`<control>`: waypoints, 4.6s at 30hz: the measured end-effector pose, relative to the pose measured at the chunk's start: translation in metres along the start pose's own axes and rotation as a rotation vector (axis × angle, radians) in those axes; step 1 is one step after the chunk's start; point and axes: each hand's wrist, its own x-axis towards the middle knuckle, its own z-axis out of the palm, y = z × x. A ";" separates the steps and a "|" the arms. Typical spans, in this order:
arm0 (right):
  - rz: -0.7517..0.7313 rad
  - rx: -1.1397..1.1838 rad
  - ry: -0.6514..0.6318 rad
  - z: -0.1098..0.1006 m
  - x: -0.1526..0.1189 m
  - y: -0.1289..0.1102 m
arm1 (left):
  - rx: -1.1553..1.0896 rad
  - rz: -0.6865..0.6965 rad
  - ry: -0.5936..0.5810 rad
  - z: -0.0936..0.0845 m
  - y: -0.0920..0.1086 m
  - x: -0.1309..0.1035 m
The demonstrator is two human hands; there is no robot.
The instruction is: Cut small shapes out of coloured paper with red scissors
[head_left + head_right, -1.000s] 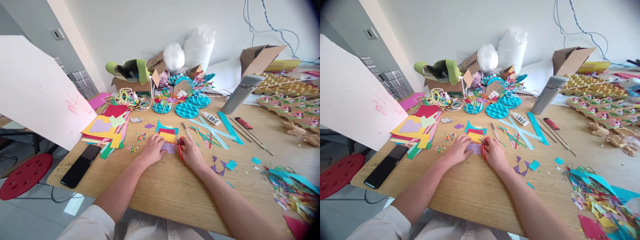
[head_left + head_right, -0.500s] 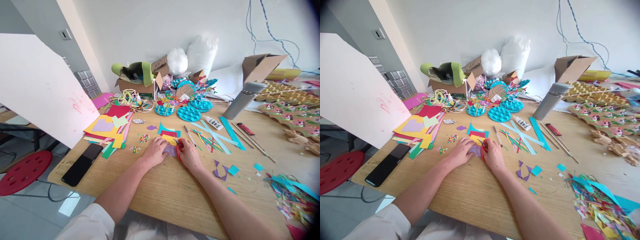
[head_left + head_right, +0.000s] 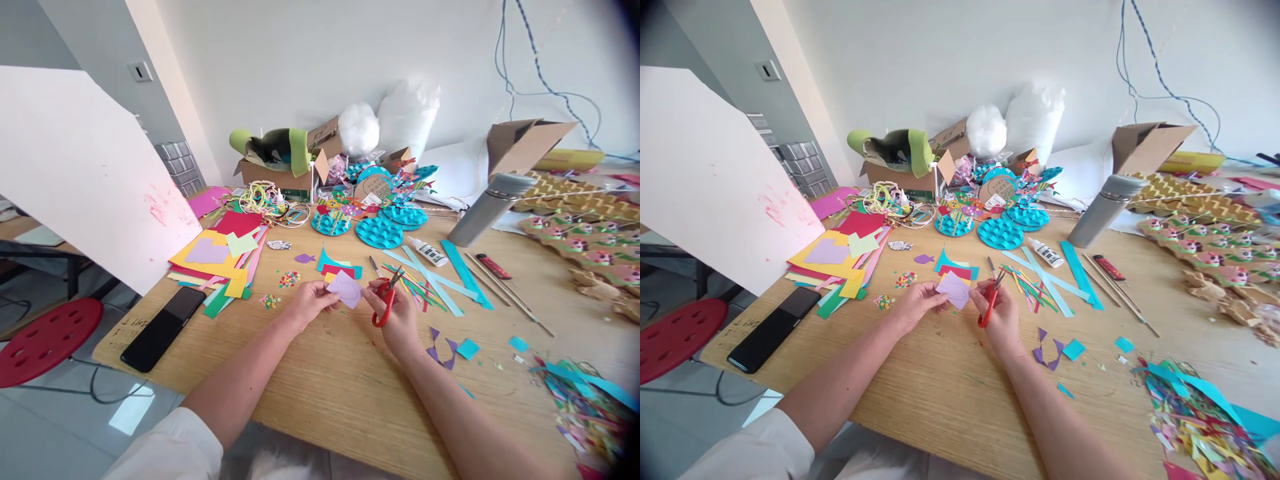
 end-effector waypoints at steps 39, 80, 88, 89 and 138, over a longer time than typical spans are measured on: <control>0.085 0.067 0.052 -0.002 -0.009 -0.009 | -0.268 -0.064 0.066 0.038 0.002 -0.007; 0.071 0.116 0.210 -0.011 -0.001 -0.010 | -0.365 -0.064 0.136 0.030 0.006 -0.006; 0.070 0.111 0.202 -0.011 -0.001 -0.009 | -0.261 -0.030 0.131 0.033 0.011 -0.010; 0.070 0.111 0.201 -0.011 -0.001 -0.009 | -0.253 -0.025 0.128 0.034 0.012 -0.011; 0.228 -0.279 -0.518 0.003 -0.026 -0.022 | -0.561 -0.027 0.261 0.033 0.013 -0.008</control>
